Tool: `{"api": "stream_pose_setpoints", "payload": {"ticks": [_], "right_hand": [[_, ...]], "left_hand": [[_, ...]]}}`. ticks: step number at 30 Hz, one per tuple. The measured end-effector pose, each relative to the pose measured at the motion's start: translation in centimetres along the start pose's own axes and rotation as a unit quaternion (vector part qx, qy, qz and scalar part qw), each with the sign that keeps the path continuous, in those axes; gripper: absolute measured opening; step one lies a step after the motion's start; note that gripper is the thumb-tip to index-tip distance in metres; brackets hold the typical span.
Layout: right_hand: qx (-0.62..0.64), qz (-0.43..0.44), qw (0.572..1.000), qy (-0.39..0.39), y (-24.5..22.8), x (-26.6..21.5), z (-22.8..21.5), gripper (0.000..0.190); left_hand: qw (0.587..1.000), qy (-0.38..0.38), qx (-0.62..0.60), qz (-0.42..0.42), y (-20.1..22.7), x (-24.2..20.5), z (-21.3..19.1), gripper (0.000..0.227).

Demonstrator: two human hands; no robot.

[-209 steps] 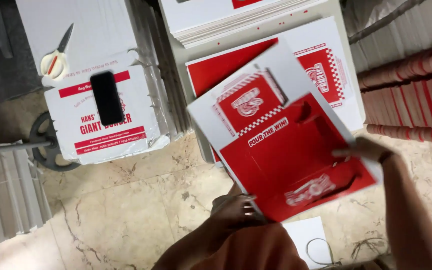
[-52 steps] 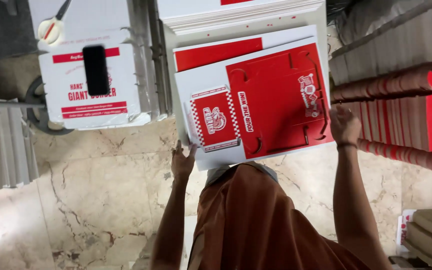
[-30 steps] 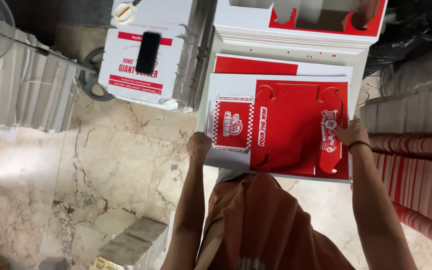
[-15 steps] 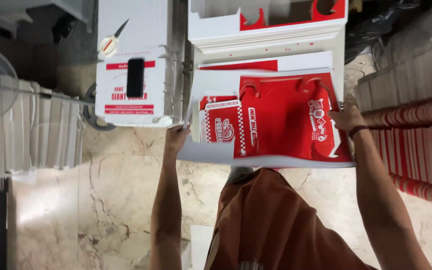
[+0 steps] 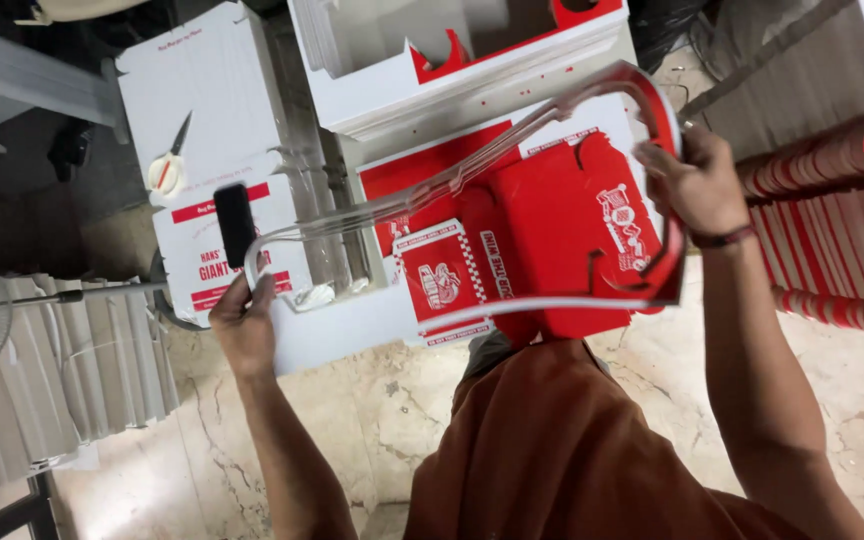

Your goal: The person assembles red and white flat-packed cardboard boxes by folding and interlocking the flaps. They repeatedly pick up a flat sheet, fold the sides, and secure the tabs to form a box, then place it on a growing stack.

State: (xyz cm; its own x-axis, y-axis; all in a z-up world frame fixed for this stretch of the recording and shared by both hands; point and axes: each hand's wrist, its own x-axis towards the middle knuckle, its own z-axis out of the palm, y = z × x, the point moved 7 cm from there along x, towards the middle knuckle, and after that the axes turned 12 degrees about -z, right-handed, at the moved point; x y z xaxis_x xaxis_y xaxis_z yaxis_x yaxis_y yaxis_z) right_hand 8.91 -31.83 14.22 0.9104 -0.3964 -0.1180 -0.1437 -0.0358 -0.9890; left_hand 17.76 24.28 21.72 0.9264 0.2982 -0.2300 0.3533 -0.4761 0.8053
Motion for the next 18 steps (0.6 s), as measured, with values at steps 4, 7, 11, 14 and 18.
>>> {"api": "stream_pose_setpoints", "payload": {"ticks": [4,7,11,14,18], "right_hand": [[-0.047,0.057,0.996,0.044,-0.6,0.0,-0.9,0.048],[-0.075,-0.013,0.997,0.016,-1.3,4.7,-1.2,0.032],[-0.078,-0.034,0.994,0.075,-5.3,14.8,-0.2,0.027],[-0.074,-0.100,0.992,0.028,-9.5,23.3,1.5,0.024],[-0.054,-0.163,0.985,0.016,-11.5,32.2,1.6,0.020]], "left_hand": [[0.996,-0.034,-0.046,-0.072,-2.5,2.4,0.0,0.033],[0.999,-0.033,-0.029,-0.023,2.7,5.3,1.4,0.036],[1.000,-0.003,-0.015,0.020,9.0,13.5,3.8,0.038],[0.994,-0.003,-0.094,0.054,13.1,19.4,5.9,0.036],[0.977,-0.004,-0.171,0.128,16.0,25.2,9.3,0.033]]}}
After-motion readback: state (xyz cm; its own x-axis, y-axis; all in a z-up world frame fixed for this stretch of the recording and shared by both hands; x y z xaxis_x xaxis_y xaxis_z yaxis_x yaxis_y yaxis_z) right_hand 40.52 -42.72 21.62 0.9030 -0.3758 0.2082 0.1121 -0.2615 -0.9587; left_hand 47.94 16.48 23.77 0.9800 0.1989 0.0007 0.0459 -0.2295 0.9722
